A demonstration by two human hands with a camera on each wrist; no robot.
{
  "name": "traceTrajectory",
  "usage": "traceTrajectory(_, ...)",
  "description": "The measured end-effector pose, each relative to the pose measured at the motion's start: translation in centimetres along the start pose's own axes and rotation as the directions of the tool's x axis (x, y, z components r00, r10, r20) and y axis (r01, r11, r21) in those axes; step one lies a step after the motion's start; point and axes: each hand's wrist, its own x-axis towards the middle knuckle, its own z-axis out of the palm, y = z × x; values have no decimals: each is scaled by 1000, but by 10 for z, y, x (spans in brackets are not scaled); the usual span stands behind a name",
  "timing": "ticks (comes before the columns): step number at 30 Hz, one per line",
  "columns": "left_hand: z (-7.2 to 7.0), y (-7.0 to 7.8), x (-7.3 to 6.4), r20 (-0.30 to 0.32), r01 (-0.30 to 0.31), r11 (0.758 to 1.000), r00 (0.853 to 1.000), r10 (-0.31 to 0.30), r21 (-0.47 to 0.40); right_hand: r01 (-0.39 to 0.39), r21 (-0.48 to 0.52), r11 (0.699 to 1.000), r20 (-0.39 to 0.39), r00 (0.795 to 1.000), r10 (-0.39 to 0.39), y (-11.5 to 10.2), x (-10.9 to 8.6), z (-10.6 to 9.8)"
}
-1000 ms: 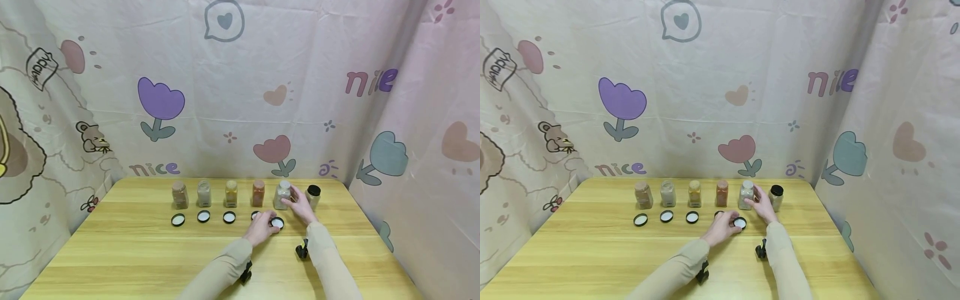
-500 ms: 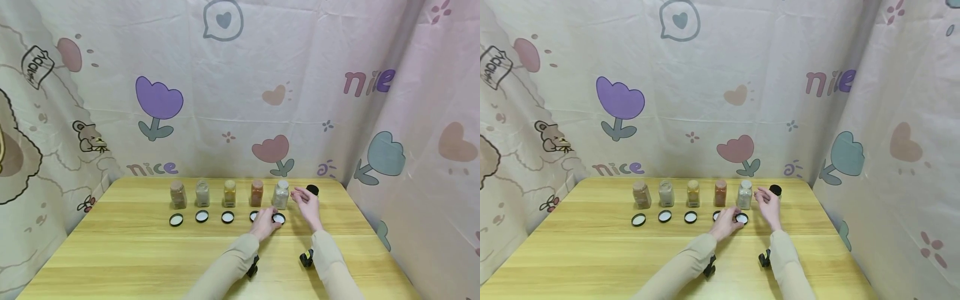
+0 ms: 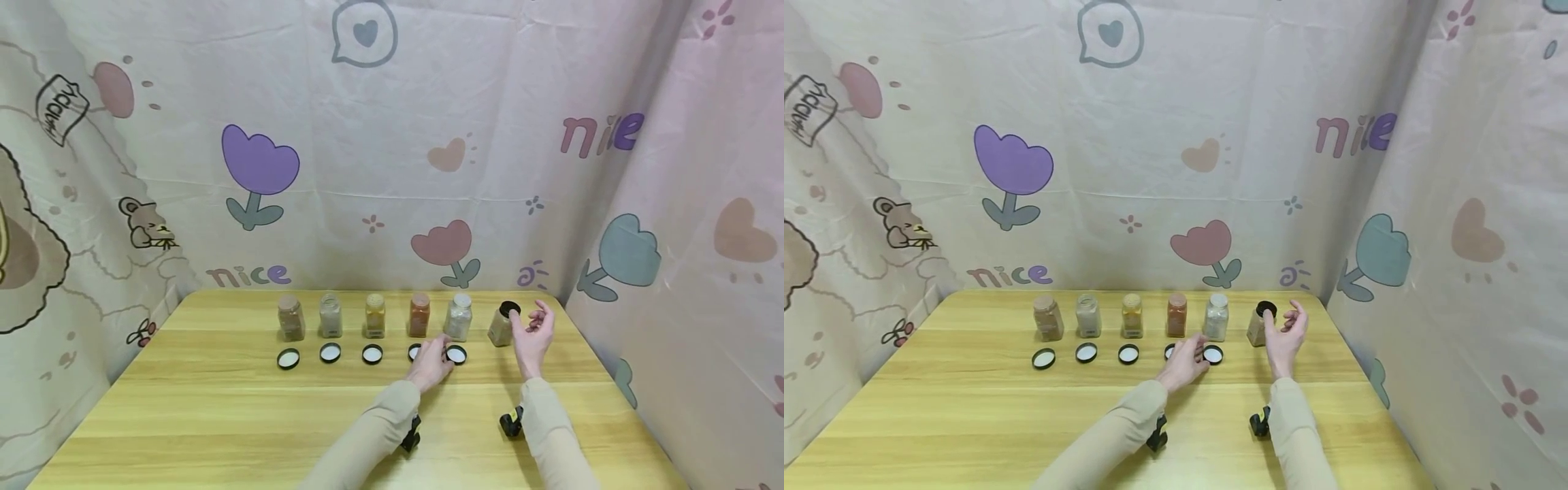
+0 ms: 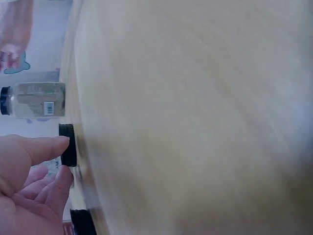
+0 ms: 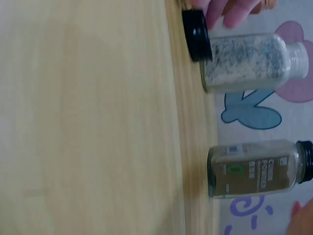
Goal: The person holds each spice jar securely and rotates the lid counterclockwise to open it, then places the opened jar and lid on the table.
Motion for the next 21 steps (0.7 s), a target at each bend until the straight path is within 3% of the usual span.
traceTrajectory(4, -5, 2, -5, 23, 6, 998, 1000, -4, -64, -94, -81, 992, 166, 980, 106, 4, 4, -5)
traceTrajectory(9, -11, 6, -13, 52, 15, 986, 999, -7, -168, -200, -154, 968, 349, 905, 243, 8, 10, -9)
traceTrajectory(12, -15, 6, -18, 62, 27, 974, 998, -14, -225, -251, -176, 952, 421, 855, 303, 9, 14, -9)
traceTrajectory(15, -18, 4, -22, 63, 46, 954, 998, -28, -296, -284, -187, 940, 465, 818, 339, 10, 17, -9)
traceTrajectory(18, -21, 1, -25, 46, 49, 936, 998, -35, -348, -306, -189, 933, 499, 788, 360, 11, 20, -9)
traceTrajectory(21, -24, -3, -27, 36, 46, 927, 999, -35, -372, -318, -192, 929, 517, 771, 371, 14, 22, -9)
